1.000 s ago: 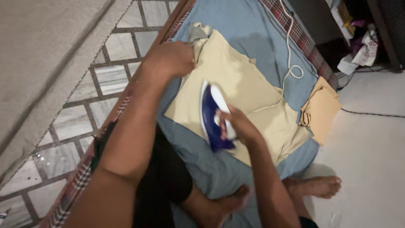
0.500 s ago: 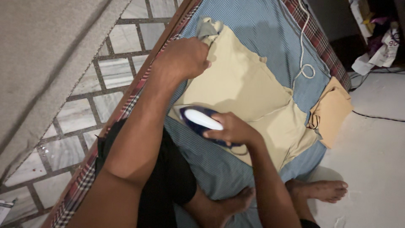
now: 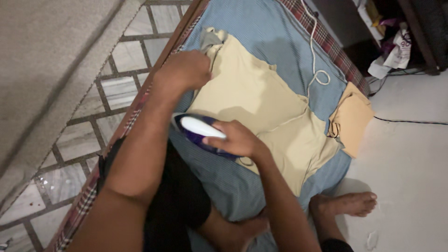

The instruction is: The person irons a light-colored shirt laid out on a blue striped sheet on the floor. They use a blue and white electric iron to smooth the fabric, folding the sleeves and body of the shirt as they progress. The person finishes by folding the shirt into a neat stack.

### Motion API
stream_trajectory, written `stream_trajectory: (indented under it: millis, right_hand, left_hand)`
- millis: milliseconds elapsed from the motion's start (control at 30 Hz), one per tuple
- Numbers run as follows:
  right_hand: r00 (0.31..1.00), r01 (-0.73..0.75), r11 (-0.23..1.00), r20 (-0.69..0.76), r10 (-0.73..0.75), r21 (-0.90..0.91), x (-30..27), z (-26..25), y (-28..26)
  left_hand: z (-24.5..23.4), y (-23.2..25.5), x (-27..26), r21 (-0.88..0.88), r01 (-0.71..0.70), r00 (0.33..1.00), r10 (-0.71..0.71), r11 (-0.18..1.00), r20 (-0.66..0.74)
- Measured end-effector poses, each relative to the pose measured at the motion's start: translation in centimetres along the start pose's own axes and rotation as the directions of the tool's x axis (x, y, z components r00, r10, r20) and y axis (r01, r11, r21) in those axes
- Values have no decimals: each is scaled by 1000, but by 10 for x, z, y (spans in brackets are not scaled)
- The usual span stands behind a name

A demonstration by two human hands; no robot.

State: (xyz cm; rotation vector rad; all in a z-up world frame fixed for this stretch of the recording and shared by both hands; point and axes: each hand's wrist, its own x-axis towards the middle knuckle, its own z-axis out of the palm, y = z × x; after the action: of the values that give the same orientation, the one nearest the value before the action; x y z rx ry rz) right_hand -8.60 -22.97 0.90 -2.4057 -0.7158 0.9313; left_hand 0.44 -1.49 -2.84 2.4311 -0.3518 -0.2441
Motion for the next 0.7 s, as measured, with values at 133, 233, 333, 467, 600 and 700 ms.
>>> stream_trajectory:
  millis: [133, 233, 333, 467, 600, 700]
  right_hand:
    - [979, -187, 926, -12, 202, 327, -28, -14, 20]
    - [908, -319, 761, -49, 417, 564, -28, -16, 33]
    - [855, -267, 524, -53, 516, 809, -15, -14, 37]
    - [804, -160, 422, -130, 580, 892, 11, -12, 32]
    - [805, -34, 337, -174, 567, 941, 51, -29, 40]
    - [813, 67, 271, -210, 543, 960, 78, -38, 47]
  left_hand:
    - [4, 2, -2, 20, 12, 996, -13, 1000, 88]
    - [15, 9, 2, 80, 17, 988, -29, 997, 152]
    - [21, 16, 4, 69, -13, 986, 1, 998, 167]
    - [22, 20, 0, 95, -22, 976, 1, 995, 219]
    - [23, 20, -2, 66, -21, 976, 7, 998, 217]
    - [22, 14, 1, 52, -27, 983, 17, 998, 182]
